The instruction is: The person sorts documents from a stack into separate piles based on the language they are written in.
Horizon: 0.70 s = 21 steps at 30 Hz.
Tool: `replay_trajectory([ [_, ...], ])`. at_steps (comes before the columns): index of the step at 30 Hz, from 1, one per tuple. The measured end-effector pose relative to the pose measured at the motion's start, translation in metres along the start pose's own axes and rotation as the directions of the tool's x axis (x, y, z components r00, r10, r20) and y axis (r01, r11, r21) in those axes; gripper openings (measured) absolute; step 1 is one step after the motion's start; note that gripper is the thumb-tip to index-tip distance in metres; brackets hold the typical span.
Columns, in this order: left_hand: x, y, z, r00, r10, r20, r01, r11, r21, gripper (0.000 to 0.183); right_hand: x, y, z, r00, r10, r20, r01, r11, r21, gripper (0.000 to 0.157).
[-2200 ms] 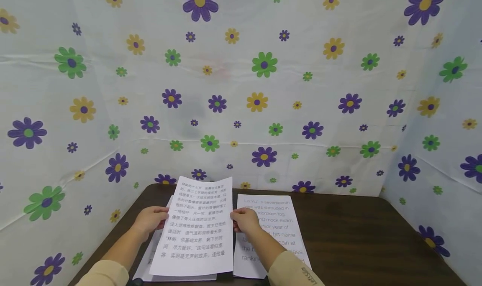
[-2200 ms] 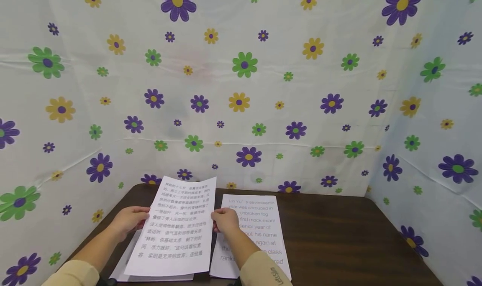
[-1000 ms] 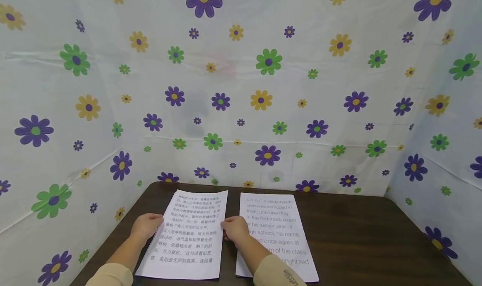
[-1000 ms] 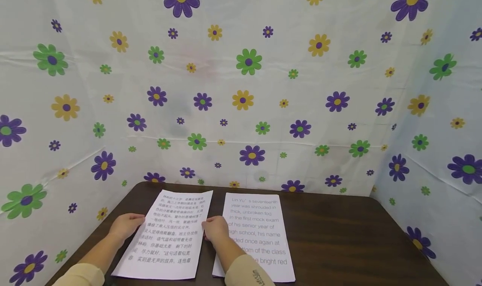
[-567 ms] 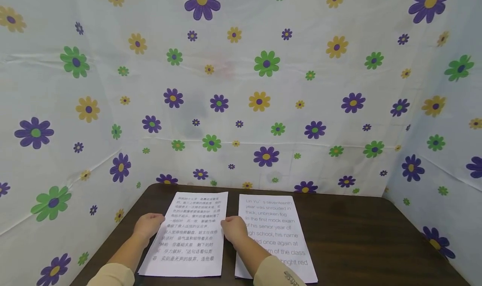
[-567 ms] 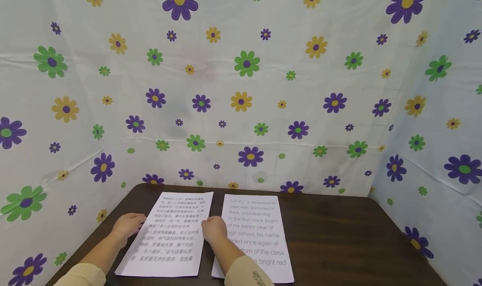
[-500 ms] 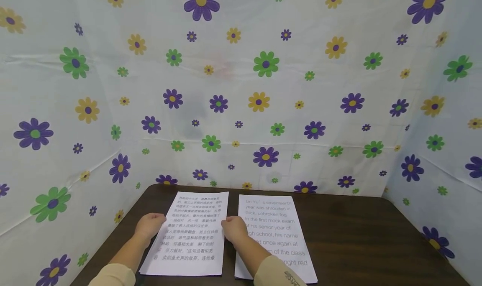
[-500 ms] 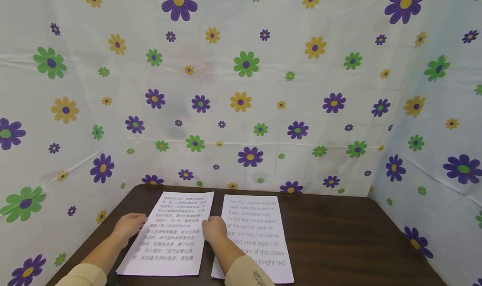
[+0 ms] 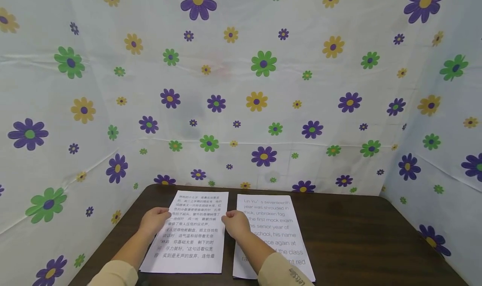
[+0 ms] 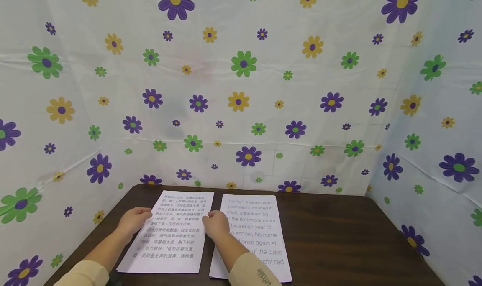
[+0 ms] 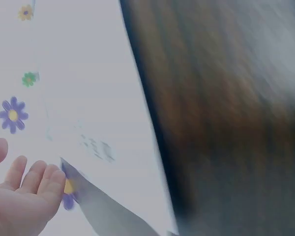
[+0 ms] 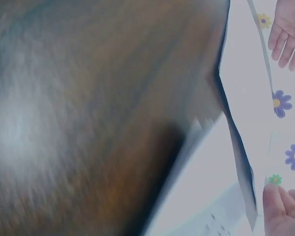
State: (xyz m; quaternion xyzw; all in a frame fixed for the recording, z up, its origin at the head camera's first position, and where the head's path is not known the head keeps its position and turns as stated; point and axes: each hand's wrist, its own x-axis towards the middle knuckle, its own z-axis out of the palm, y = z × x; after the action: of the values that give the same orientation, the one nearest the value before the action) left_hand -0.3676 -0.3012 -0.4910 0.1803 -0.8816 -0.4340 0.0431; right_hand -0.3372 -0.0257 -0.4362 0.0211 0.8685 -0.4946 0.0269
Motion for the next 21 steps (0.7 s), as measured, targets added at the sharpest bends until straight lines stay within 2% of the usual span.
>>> replay_trajectory([
  [1, 0.006, -0.002, 0.004, 1.0, 0.015, 0.007, -0.015, 1.0, 0.003, 0.052, 0.001, 0.0, -0.002, 1.0, -0.01, 0.011, 0.01, 1.0, 0.01, 0.035],
  [3, 0.002, 0.009, 0.006, 0.999, 0.03, 0.028, -0.029, 0.999, -0.016, 0.052, 0.003, 0.0, -0.007, 0.999, -0.023, 0.038, 0.022, 1.0, 0.021, 0.038],
  [8, -0.047, 0.071, 0.0, 0.993, 0.076, 0.092, -0.071, 0.996, -0.062, 0.047, 0.009, 0.004, -0.024, 0.994, -0.052, 0.094, 0.045, 0.996, 0.072, 0.041],
  [10, -0.06, 0.087, 0.002, 0.989, 0.107, 0.102, -0.1, 0.993, -0.068, 0.047, 0.011, 0.007, -0.032, 0.992, -0.067, 0.109, 0.057, 0.994, 0.094, 0.042],
  [13, -0.067, 0.1, 0.009, 0.982, 0.142, 0.122, -0.131, 0.987, -0.091, 0.046, 0.015, 0.012, -0.044, 0.99, -0.075, 0.12, 0.064, 0.993, 0.098, 0.046],
  [21, -0.073, 0.118, 0.028, 0.961, 0.219, 0.166, -0.197, 0.97, -0.142, 0.047, 0.021, 0.027, -0.078, 0.984, -0.112, 0.139, 0.091, 0.985, 0.146, 0.05],
])
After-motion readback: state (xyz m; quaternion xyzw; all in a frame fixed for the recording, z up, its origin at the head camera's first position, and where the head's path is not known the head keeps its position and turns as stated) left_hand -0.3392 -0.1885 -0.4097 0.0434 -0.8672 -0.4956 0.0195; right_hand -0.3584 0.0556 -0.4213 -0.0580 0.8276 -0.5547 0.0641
